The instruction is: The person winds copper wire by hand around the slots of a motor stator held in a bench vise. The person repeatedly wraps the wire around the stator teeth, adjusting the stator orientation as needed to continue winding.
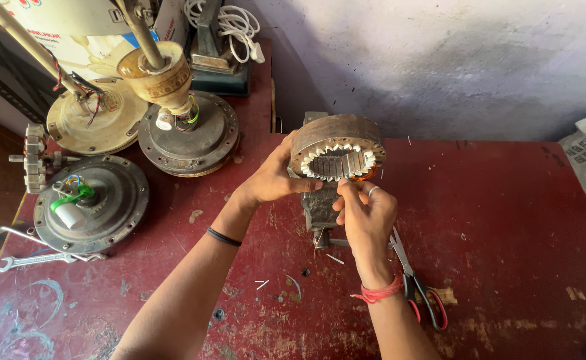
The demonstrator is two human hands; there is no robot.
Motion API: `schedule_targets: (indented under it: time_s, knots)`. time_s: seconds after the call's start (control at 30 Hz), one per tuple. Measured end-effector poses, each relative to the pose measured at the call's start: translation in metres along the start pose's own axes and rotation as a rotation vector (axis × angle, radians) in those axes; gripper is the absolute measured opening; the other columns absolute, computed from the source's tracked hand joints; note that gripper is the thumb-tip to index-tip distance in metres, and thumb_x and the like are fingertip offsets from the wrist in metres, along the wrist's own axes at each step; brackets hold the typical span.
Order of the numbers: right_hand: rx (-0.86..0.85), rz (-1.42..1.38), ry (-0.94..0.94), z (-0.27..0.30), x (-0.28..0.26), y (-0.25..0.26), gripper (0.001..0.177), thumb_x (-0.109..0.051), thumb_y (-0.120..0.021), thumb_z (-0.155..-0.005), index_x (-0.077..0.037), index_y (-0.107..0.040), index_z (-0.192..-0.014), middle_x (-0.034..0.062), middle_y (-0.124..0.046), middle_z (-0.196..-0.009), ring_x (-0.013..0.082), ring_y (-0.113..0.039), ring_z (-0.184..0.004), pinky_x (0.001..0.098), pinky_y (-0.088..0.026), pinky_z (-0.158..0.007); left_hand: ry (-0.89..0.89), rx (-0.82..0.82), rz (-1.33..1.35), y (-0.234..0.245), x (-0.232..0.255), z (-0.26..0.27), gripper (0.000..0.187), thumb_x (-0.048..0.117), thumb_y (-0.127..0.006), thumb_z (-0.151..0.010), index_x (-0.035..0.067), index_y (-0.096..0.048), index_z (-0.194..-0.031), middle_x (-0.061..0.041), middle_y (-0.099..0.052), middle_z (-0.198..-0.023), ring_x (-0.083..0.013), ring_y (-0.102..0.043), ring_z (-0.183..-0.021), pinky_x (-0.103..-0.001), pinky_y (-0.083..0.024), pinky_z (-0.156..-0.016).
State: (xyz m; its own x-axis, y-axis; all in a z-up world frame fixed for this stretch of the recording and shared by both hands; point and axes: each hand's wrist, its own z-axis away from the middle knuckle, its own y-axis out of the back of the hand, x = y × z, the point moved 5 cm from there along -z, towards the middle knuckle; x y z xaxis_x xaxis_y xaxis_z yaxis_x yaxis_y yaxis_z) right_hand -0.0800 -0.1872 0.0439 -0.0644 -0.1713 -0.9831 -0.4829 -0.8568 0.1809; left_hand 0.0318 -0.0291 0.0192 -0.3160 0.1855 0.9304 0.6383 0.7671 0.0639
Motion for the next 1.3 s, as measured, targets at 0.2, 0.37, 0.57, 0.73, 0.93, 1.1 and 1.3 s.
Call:
schedule_targets:
  time_s: [0.2, 0.37, 0.57, 0.73, 0.93, 1.1, 1.3]
  knots:
    - [0.037, 0.007, 0.051, 0.002, 0.001, -0.002, 0.022, -0.017, -0.067, -0.094, 0.001, -0.073, -0.083, 0.0063, -0.068, -0.059, 0.0074, -0.058, -0.043, 0.0219, -0.046, -0.039, 0.161, 0.048, -0.043, 0.001, -0.015, -0.001, 0.103, 0.016, -0.090, -0.070, 0.005, -0.035, -0.156, -0.011, -0.041, -0.152, -0.0296, -0.040, -0.146, -0.041, -0.035, -0.122]
    - [0.050, 0.030, 0.104, 0.004, 0.004, -0.001, 0.021, -0.015, -0.067, -0.096, 0.000, -0.072, -0.083, 0.0061, -0.067, -0.058, 0.0083, -0.058, -0.042, 0.0224, -0.046, -0.038, 0.186, 0.043, -0.017, 0.001, -0.019, -0.001, 0.105, 0.018, -0.090, -0.069, 0.004, -0.033, -0.156, -0.013, -0.037, -0.154, -0.0305, -0.038, -0.147, -0.042, -0.034, -0.122]
    - [0.118, 0.093, 0.241, 0.007, 0.007, -0.003, 0.019, -0.014, -0.066, -0.096, 0.000, -0.072, -0.085, 0.0050, -0.068, -0.059, 0.0070, -0.061, -0.045, 0.0220, -0.047, -0.037, 0.196, 0.010, -0.019, 0.001, -0.025, -0.005, 0.103, 0.020, -0.089, -0.068, 0.003, -0.037, -0.156, -0.014, -0.036, -0.151, -0.0315, -0.036, -0.147, -0.043, -0.032, -0.123]
    - [0.141, 0.200, 0.270, 0.011, 0.011, -0.001, 0.023, -0.014, -0.067, -0.097, -0.001, -0.070, -0.079, 0.0047, -0.068, -0.058, 0.0082, -0.061, -0.045, 0.0228, -0.045, -0.040, 0.188, -0.023, -0.073, 0.005, -0.023, -0.010, 0.104, 0.020, -0.090, -0.067, 0.001, -0.037, -0.154, -0.014, -0.038, -0.148, -0.0308, -0.036, -0.146, -0.042, -0.030, -0.123]
    - [0.132, 0.205, 0.299, 0.016, 0.017, 0.002, 0.029, -0.012, -0.069, -0.096, -0.003, -0.064, -0.069, 0.0016, -0.060, -0.054, 0.0067, -0.053, -0.045, 0.0243, -0.036, -0.041, 0.160, -0.037, 0.073, 0.002, -0.020, -0.011, 0.104, 0.017, -0.089, -0.068, 0.002, -0.033, -0.153, -0.012, -0.046, -0.146, -0.0267, -0.042, -0.143, -0.039, -0.034, -0.121]
    - [0.104, 0.181, 0.294, 0.018, 0.024, 0.002, 0.026, -0.010, -0.069, -0.095, -0.004, -0.065, -0.070, 0.0001, -0.057, -0.053, 0.0055, -0.050, -0.044, 0.0237, -0.034, -0.040, 0.110, -0.007, 0.091, -0.001, -0.023, -0.008, 0.098, 0.013, -0.088, -0.070, 0.001, -0.038, -0.154, -0.012, -0.045, -0.145, -0.0270, -0.043, -0.142, -0.039, -0.035, -0.122]
    - [-0.041, 0.204, 0.161, 0.015, 0.030, 0.005, 0.024, -0.013, -0.068, -0.094, -0.005, -0.068, -0.071, 0.0000, -0.059, -0.049, 0.0054, -0.048, -0.038, 0.0230, -0.033, -0.036, 0.059, 0.012, 0.011, -0.003, -0.028, 0.000, 0.080, 0.011, -0.086, -0.076, 0.003, -0.050, -0.148, -0.007, -0.039, -0.149, -0.0256, -0.038, -0.146, -0.039, -0.032, -0.123]
